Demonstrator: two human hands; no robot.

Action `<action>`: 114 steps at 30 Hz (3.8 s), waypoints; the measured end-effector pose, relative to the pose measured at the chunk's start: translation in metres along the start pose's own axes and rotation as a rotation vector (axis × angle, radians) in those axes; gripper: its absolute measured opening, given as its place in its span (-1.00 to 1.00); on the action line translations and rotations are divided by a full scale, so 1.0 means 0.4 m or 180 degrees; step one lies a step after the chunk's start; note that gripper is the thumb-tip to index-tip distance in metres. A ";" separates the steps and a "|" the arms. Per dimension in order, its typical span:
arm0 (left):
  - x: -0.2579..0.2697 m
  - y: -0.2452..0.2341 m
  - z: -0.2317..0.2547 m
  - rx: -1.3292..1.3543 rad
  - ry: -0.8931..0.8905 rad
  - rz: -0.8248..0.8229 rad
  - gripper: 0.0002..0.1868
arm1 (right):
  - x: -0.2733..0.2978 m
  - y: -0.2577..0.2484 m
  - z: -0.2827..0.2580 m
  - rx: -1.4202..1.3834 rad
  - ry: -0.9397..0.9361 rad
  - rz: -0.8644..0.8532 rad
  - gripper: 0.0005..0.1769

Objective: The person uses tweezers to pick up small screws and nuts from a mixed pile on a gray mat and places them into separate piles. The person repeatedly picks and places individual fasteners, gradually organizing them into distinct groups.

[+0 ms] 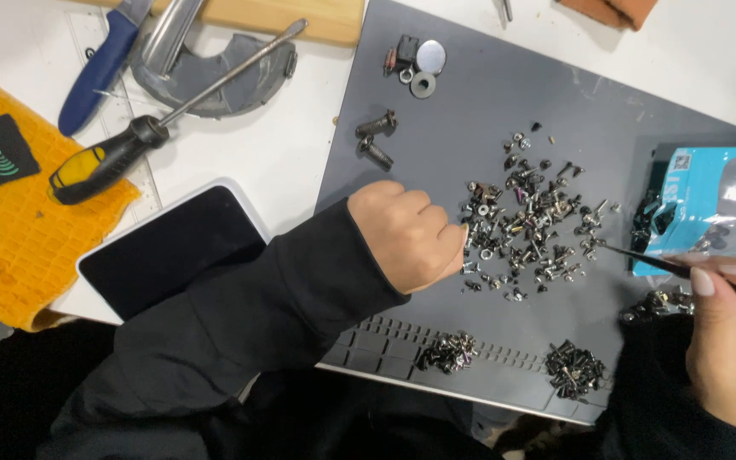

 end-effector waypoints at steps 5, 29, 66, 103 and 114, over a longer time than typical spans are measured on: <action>0.009 0.018 -0.009 -0.0063 -0.0021 0.0069 -0.50 | -0.011 0.033 -0.053 -0.0173 0.0090 -0.0007 -0.93; 0.001 0.008 -0.006 -0.0058 0.0011 -0.0224 -0.58 | 0.038 0.084 -0.384 -0.0231 -0.0400 -0.1871 -0.94; -0.047 0.126 0.001 -0.0054 -0.0212 -0.0178 -0.56 | 0.059 0.067 -0.211 -0.0298 -0.0387 -0.1298 -0.77; 0.020 0.121 0.015 0.0209 -0.0404 0.0364 -0.55 | 0.094 -0.085 0.022 -0.0166 0.1030 -0.1231 -0.59; 0.020 0.128 0.019 0.0169 -0.0465 0.0447 -0.56 | 0.075 -0.026 -0.105 -0.0146 -0.0088 -0.1427 -0.80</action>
Point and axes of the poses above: each hand's wrist, its own x-axis away from the middle knuckle, its own y-axis out of the palm, z = x × y, the point moved 1 cm from there along -x, towards the middle knuckle, and after that the axes turned 15 degrees about z, right-handed, at the moved point
